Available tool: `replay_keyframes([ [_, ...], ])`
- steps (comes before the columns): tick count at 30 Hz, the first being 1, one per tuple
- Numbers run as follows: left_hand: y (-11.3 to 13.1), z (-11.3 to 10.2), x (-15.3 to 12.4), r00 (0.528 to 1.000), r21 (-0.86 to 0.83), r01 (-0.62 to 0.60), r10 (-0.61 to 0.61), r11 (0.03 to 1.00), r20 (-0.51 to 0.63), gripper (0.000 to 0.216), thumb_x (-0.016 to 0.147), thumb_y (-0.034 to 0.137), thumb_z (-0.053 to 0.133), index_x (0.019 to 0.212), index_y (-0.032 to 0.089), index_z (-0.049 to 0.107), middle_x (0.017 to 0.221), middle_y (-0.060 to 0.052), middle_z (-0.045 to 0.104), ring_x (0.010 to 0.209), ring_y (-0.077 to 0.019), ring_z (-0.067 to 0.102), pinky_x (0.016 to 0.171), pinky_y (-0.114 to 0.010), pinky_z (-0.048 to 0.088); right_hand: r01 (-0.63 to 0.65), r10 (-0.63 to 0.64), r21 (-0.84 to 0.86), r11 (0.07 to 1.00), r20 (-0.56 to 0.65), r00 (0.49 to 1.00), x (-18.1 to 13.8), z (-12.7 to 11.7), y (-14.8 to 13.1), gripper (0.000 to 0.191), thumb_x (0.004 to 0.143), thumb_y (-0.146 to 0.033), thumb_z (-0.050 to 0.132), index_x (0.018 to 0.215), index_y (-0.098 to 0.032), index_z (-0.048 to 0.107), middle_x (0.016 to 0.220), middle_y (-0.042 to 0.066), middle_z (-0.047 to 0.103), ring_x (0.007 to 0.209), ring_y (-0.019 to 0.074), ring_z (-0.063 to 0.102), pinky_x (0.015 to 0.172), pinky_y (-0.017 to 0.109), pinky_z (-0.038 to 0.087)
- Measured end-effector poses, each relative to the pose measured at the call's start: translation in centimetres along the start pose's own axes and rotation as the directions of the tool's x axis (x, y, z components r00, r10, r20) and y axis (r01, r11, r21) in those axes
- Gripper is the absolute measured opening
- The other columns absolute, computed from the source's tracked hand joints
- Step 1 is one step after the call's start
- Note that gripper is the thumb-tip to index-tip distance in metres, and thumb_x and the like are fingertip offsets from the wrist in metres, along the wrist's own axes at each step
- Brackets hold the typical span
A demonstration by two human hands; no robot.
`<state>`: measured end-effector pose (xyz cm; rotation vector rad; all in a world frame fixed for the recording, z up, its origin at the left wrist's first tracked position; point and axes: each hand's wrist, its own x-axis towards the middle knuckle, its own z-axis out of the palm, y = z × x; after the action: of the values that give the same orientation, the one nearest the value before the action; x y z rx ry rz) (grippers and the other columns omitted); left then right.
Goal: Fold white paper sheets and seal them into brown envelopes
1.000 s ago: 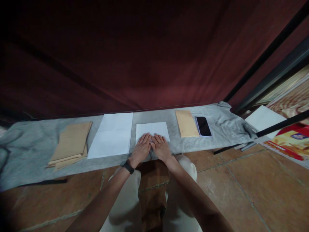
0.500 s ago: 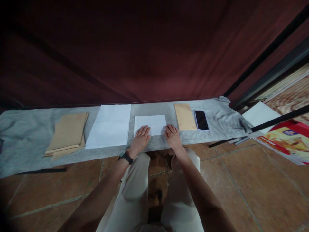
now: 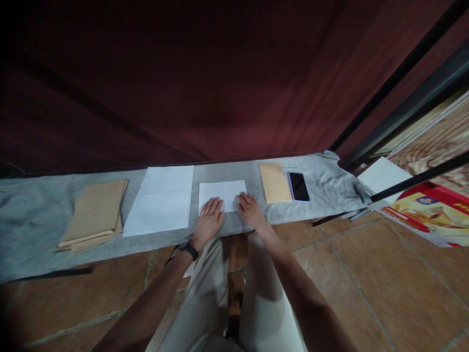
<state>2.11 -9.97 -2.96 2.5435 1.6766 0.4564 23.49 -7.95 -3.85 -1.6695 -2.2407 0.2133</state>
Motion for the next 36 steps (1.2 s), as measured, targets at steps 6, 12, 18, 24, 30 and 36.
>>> replay_keyframes([
  [6,-0.1,0.2,-0.1,1.000,-0.017,0.000,-0.001,1.000,-0.029,0.051,0.101,0.030,0.039,0.149,0.012,0.047,0.157,-0.012,0.045,0.149,-0.0269,0.034,0.124,-0.046,0.029,0.064,-0.064,0.004,0.998,-0.020,0.998,-0.9,0.6,1.0,0.045,0.103,-0.029,0.044,0.145,-0.016,0.054,0.154,0.013,0.048,0.142,0.0267,0.046,0.116,0.049,0.041],
  [12,-0.1,0.1,-0.1,1.000,-0.006,-0.005,0.005,1.000,-0.025,0.049,0.102,0.030,0.038,0.147,0.012,0.048,0.157,-0.011,0.045,0.148,-0.0259,0.036,0.125,-0.044,0.029,0.064,-0.064,-0.006,0.998,-0.052,0.997,-1.0,1.1,0.9,0.045,0.103,-0.028,0.043,0.145,-0.016,0.053,0.154,0.014,0.049,0.143,0.0270,0.045,0.116,0.050,0.041],
  [18,-0.4,0.4,-0.1,0.999,-0.009,-0.009,0.009,1.000,-0.039,0.049,0.102,0.030,0.037,0.147,0.013,0.048,0.156,-0.010,0.048,0.148,-0.0260,0.037,0.123,-0.046,0.031,0.072,-0.073,-0.025,0.997,-0.087,0.993,-1.1,1.4,0.8,0.045,0.102,-0.026,0.044,0.143,-0.014,0.055,0.153,0.015,0.049,0.142,0.0276,0.046,0.117,0.049,0.040],
  [24,-0.5,0.5,-0.1,0.999,-0.025,-0.003,0.002,1.000,-0.042,0.049,0.101,0.029,0.039,0.147,0.013,0.048,0.155,-0.011,0.048,0.148,-0.0267,0.037,0.123,-0.046,0.031,0.082,-0.084,-0.023,0.996,-0.100,0.991,-1.1,1.6,0.9,0.045,0.102,-0.027,0.043,0.143,-0.014,0.054,0.152,0.015,0.051,0.142,0.0273,0.046,0.116,0.049,0.041],
  [30,-0.6,0.5,-0.1,0.999,-0.028,-0.016,0.015,0.999,-0.037,0.050,0.100,0.028,0.040,0.146,0.012,0.049,0.156,-0.011,0.047,0.149,-0.0273,0.035,0.123,-0.047,0.031,0.081,-0.083,-0.029,0.996,-0.096,0.992,-1.3,1.5,0.7,0.046,0.102,-0.029,0.043,0.144,-0.014,0.053,0.152,0.015,0.050,0.142,0.0282,0.045,0.116,0.050,0.040],
  [36,-0.6,0.4,-0.1,0.999,-0.034,-0.014,0.013,0.999,-0.029,0.050,0.100,0.029,0.039,0.147,0.013,0.049,0.155,-0.011,0.047,0.149,-0.0264,0.036,0.123,-0.048,0.032,0.040,-0.040,-0.011,0.999,-0.091,0.995,-1.3,1.2,0.4,0.045,0.102,-0.028,0.044,0.144,-0.016,0.054,0.152,0.014,0.050,0.142,0.0275,0.045,0.116,0.051,0.039],
])
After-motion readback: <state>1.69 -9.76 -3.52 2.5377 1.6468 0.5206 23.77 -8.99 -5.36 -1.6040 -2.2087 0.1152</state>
